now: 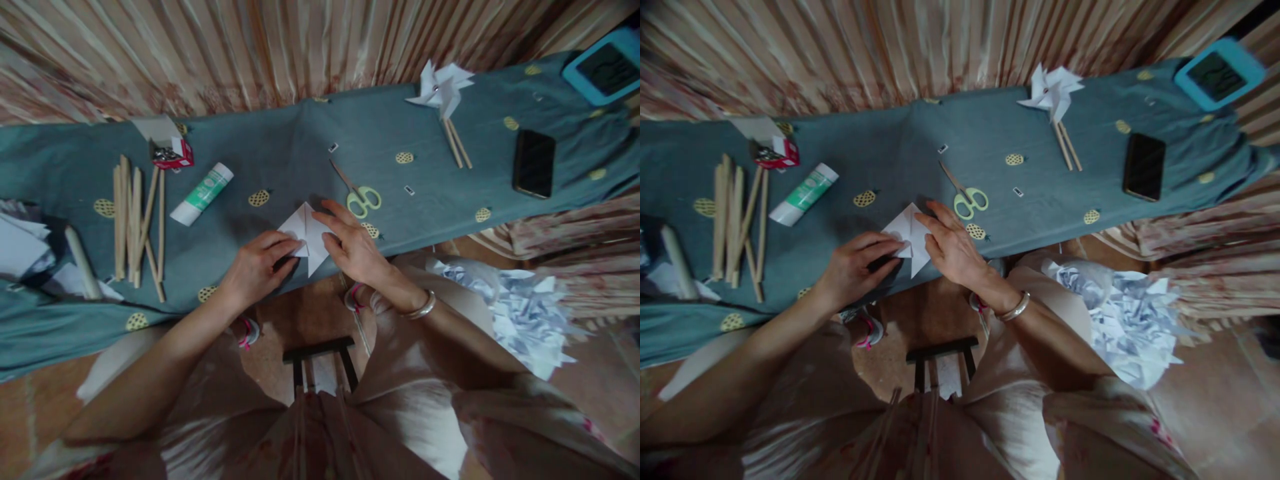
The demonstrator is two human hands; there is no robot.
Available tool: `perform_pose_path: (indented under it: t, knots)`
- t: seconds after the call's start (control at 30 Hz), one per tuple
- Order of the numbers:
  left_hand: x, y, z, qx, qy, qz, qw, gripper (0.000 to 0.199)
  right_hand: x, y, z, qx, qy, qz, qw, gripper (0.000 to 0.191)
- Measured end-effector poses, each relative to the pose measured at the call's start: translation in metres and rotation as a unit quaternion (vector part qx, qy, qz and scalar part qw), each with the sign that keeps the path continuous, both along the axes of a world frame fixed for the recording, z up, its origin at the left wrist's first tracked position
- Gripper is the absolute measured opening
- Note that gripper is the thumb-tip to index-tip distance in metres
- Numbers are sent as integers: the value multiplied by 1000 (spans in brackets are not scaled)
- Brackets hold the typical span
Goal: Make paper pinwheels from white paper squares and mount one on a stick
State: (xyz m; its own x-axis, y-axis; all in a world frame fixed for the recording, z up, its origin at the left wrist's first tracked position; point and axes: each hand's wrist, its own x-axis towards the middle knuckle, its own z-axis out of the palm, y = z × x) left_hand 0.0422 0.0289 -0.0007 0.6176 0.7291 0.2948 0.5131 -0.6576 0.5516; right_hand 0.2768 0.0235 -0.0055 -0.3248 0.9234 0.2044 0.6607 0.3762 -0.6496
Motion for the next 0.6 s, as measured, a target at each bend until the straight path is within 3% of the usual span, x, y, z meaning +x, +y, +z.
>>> perform_pose_path:
  t: [0.23, 0.37, 0.6]
  knots:
    - [2, -8, 10, 76, 14, 8, 997, 29, 0, 1, 2, 12, -8, -41, 999, 42]
    - [8, -16, 14, 132, 51, -30, 989, 22, 0, 0, 2, 14, -17, -45, 999, 41]
    - [12, -23, 13, 156, 120, -63, 978, 16, 0, -3, 3, 26, -19, -49, 998, 37]
